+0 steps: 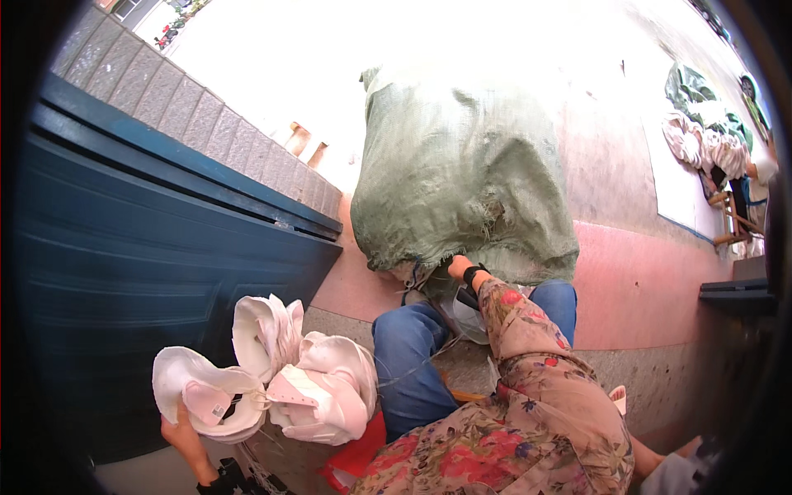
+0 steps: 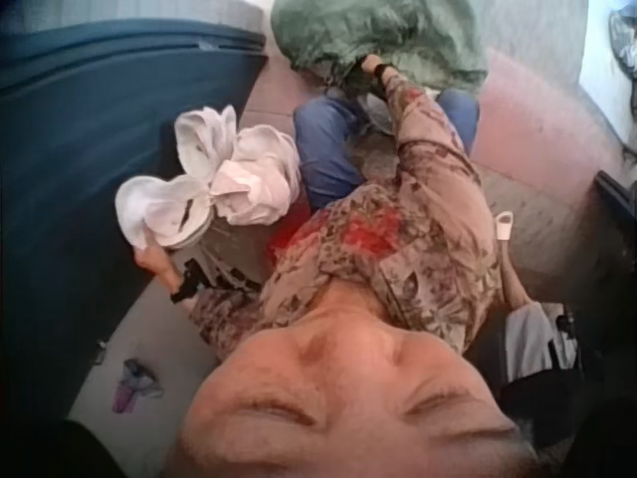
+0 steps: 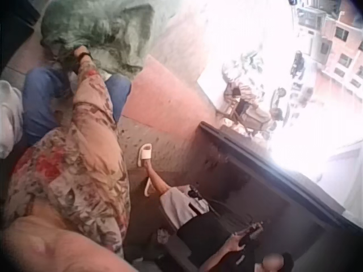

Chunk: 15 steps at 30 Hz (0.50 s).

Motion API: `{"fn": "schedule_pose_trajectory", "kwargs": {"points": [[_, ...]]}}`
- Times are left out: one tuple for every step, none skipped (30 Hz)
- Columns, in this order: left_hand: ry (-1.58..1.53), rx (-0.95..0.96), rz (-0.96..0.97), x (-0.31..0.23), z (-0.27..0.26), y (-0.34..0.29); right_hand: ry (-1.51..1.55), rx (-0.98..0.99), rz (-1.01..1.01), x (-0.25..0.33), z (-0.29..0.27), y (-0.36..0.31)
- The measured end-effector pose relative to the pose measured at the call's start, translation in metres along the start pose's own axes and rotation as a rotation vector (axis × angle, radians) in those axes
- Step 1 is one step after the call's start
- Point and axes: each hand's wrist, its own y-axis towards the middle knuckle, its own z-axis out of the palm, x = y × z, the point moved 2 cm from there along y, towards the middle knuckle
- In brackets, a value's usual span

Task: The recorder is taking white laces from a bundle and lacing them into white and pink sneakers.

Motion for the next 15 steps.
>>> {"fn": "schedule_pose_trajectory", "kwargs": {"points": [[0.006, 0.011, -0.006, 0.008, 0.009, 0.007, 0.334, -0.021, 0.194, -0.004, 0.003, 0.004], [-0.002, 0.037, -0.048, 0.018, 0.019, 0.01, 0.328, 0.014, 0.18, -0.004, 0.004, 0.008], [0.088, 0.072, -0.051, 0.026, 0.031, 0.011, 0.724, 0.0, 0.271, -0.004, 0.003, 0.012], [0.077, 0.117, -0.013, 0.033, 0.047, 0.007, 1.082, 0.002, 0.384, -0.004, 0.001, 0.014], [0.025, 0.15, 0.009, 0.041, 0.067, 0.0, 1.316, 0.005, 0.341, 0.0, -0.008, 0.017], [0.092, 0.213, 0.098, 0.047, 0.087, -0.008, 1.511, -0.018, 0.332, 0.004, -0.022, 0.02], [0.149, 0.255, 0.142, 0.053, 0.109, -0.017, 1.789, 0.092, 0.182, 0.011, -0.038, 0.019], [0.167, 0.301, 0.23, 0.057, 0.132, -0.028, 2.06, 0.082, 0.107, 0.019, -0.057, 0.018], [0.264, 0.351, 0.236, 0.063, 0.156, -0.035, 2.083, 0.182, -0.037, 0.031, -0.077, 0.015], [0.157, 0.405, 0.234, 0.068, 0.18, -0.042, 2.125, 0.15, -0.056, 0.038, -0.102, 0.009], [0.169, 0.422, 0.213, 0.074, 0.203, -0.045, 1.921, 0.225, -0.221, 0.047, -0.125, -0.001], [0.215, 0.448, 0.189, 0.081, 0.222, -0.046, 1.75, 0.282, -0.398, 0.055, -0.146, -0.013], [0.23, 0.407, 0.117, 0.089, 0.244, -0.044, 1.619, 0.296, -0.527, 0.064, -0.16, -0.022], [0.266, 0.395, 0.064, 0.095, 0.261, -0.039, 1.412, 0.197, -0.451, 0.07, -0.171, -0.023], [0.277, 0.386, 0.046, 0.1, 0.277, -0.034, 1.005, -0.047, -0.506, 0.074, -0.184, -0.021]]}}
